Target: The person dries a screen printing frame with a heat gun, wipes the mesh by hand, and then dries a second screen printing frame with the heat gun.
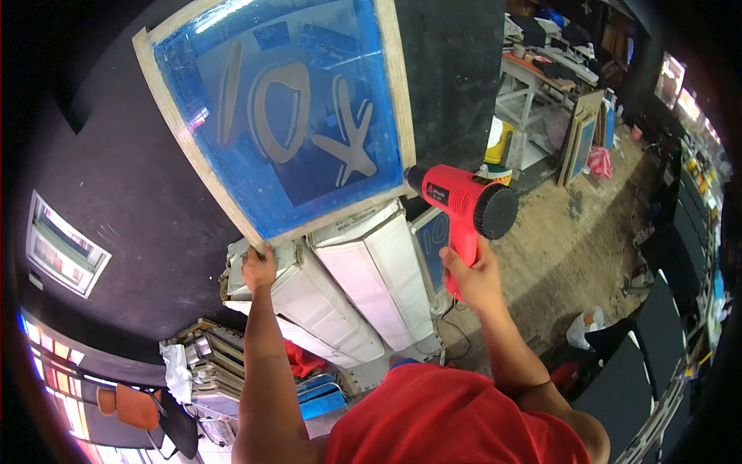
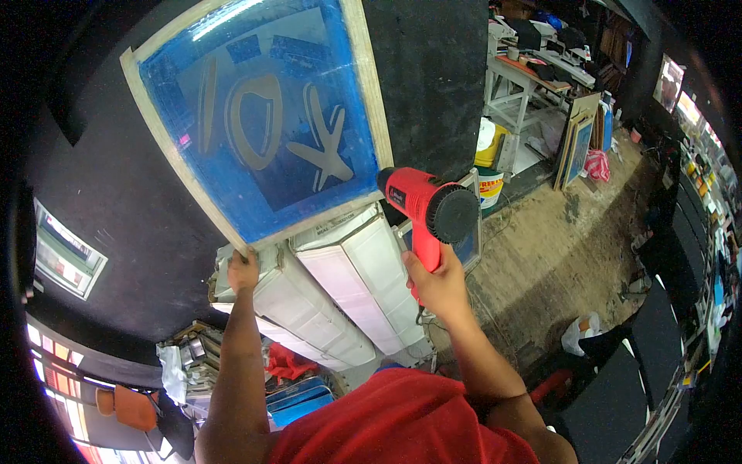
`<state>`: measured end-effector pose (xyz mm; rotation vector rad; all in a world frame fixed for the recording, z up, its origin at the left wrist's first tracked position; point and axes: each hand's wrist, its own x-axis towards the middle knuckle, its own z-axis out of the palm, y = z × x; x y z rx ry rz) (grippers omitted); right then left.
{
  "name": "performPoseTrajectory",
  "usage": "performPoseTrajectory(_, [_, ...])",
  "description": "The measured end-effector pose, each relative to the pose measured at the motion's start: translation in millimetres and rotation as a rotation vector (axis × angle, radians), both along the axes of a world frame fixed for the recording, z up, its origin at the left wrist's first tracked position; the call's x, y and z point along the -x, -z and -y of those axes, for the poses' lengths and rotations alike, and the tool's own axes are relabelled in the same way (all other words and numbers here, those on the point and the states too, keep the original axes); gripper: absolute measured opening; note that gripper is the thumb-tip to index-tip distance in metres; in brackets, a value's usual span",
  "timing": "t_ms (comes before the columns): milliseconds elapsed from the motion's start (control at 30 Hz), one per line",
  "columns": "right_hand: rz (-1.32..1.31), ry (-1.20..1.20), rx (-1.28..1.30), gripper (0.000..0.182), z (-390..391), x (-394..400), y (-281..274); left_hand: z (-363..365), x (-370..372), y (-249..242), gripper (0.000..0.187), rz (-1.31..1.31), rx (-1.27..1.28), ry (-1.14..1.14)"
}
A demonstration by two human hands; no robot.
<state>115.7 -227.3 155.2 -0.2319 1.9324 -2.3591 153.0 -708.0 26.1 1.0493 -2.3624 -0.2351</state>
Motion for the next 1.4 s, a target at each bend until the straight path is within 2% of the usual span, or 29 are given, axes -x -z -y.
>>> performPoseTrajectory(233, [0.075,-0.082,0.028,0.025,-3,-8,11,2,-1,0,0.048,-0.002,0.024,0.036])
performPoseTrajectory(667, [0.116,-0.038,-0.068,0.024,-10,-16,37,-3,-2,-3,0.046,-0.029,0.008,0.053])
performPoseTrajectory(867, [0.063,-0.174,0.045,0.015,-4,-17,16,-3,-3,-5,0.047,-0.057,0.007,0.045])
performPoseTrajectory(1067, [-0.033,-0.163,0.036,0.014,8,-14,-25,-1,-3,-4,0.048,-0.039,-0.013,0.039])
performPoseTrajectory(1200, [-0.190,-0.091,0.042,0.016,17,-13,-49,-2,-3,-5,0.048,-0.020,-0.001,0.017])
performPoseTrajectory(1400, [-0.264,-0.055,0.032,0.016,26,-16,-50,0,-2,-3,0.047,-0.024,0.009,0.026])
